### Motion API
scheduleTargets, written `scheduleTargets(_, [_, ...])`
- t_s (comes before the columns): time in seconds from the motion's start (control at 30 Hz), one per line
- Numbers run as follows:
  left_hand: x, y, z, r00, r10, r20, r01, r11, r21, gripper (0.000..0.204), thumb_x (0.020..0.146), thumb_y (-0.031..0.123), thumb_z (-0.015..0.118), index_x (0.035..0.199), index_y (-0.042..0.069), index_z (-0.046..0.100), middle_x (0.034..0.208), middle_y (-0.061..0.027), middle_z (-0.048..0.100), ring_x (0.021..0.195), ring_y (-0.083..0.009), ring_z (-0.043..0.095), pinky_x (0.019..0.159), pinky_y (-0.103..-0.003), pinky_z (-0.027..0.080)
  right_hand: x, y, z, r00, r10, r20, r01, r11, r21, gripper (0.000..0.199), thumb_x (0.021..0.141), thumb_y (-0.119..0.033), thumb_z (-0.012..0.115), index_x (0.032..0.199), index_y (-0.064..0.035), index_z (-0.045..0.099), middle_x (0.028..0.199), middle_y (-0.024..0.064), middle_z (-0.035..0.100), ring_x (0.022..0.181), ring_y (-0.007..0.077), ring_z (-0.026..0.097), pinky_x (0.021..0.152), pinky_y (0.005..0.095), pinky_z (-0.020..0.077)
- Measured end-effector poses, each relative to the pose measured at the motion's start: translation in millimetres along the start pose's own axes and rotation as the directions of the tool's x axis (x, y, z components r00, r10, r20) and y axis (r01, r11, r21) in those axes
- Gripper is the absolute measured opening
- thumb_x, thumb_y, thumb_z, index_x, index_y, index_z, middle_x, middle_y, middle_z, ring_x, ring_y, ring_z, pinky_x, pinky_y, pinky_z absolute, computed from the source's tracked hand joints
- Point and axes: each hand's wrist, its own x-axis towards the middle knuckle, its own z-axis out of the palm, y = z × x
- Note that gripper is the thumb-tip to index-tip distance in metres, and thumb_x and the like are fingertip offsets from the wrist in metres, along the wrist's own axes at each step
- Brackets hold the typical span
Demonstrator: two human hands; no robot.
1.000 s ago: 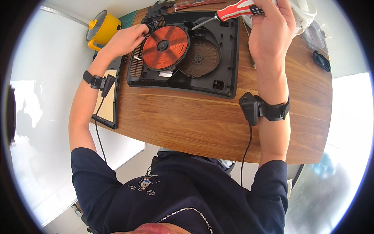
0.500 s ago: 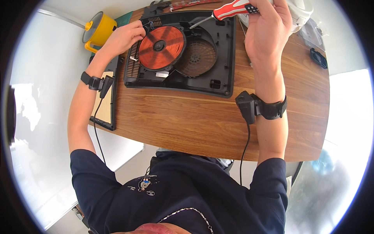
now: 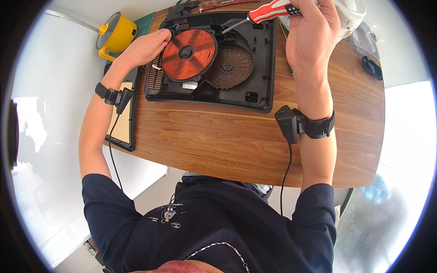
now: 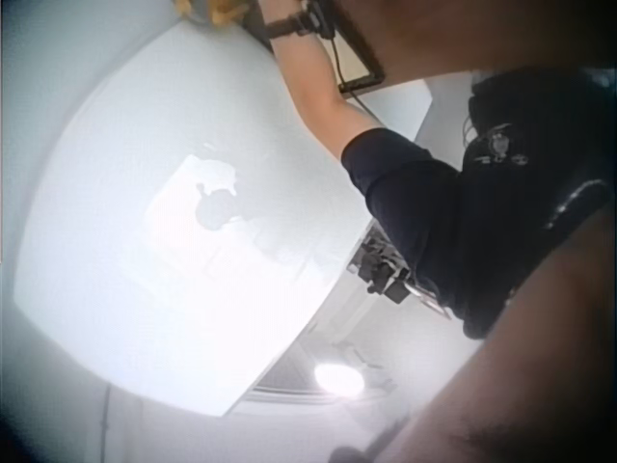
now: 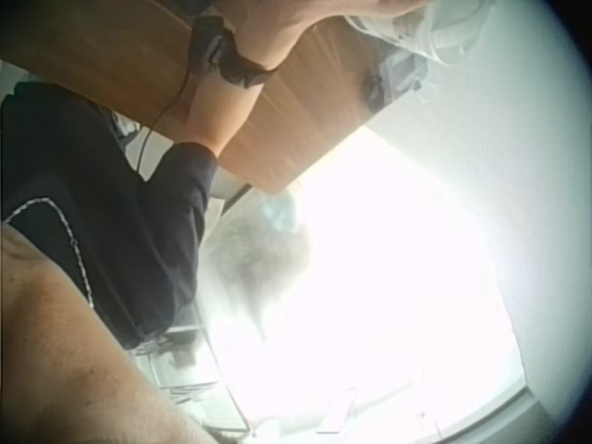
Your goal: The person removes the back cover of a small appliance and uses a screwdriver to detach screws and disconnect wires from the internal circuit board and heating element. The person then lifts out the heating coil and circuit board components.
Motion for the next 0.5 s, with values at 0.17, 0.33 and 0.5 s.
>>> scheduleTargets(0.17, [-3, 9, -2, 0.999, -0.003, 0.036, -0.001, 0.994, 0.107, 0.013, 0.101, 0.006, 0.049, 0.113, 0.005, 0.044, 0.109, -0.0143, 0.061, 0.103, -0.0395, 0.063, 0.077, -0.048, 0.056, -1, 6, 4, 0.994, 0.013, -0.108, -0.019, 0.998, -0.051, 0.027, 0.093, 0.006, 0.051, 0.119, 0.0029, 0.057, 0.1, 0.0074, 0.065, 0.098, 0.0208, 0.065, 0.099, 0.0354, 0.0537])
scheduleTargets(0.33, [-4, 1, 4, 0.995, 0.097, -0.026, -0.093, 0.989, 0.11, 0.009, 0.105, 0.012, 0.046, 0.11, 0.005, 0.041, 0.102, -0.017, 0.058, 0.097, -0.0427, 0.06, 0.073, -0.051, 0.05, -7, 3, 16, 0.99, 0.022, -0.137, -0.032, 0.997, -0.072, 0.026, 0.094, 0.006, 0.052, 0.119, 0.0025, 0.058, 0.099, 0.0071, 0.065, 0.099, 0.0211, 0.065, 0.098, 0.0347, 0.0534])
scheduleTargets(0.5, [5, 7, 1, 0.997, 0.076, 0.0, -0.075, 0.983, 0.17, 0.011, 0.101, 0.008, 0.047, 0.111, 0.004, 0.043, 0.106, -0.0153, 0.058, 0.1, -0.0402, 0.062, 0.074, -0.049, 0.053, 2, 6, -1, 0.994, 0.028, -0.108, -0.034, 0.998, -0.056, 0.026, 0.093, 0.006, 0.052, 0.118, 0.0023, 0.058, 0.099, 0.0072, 0.065, 0.099, 0.022, 0.065, 0.096, 0.0343, 0.0537])
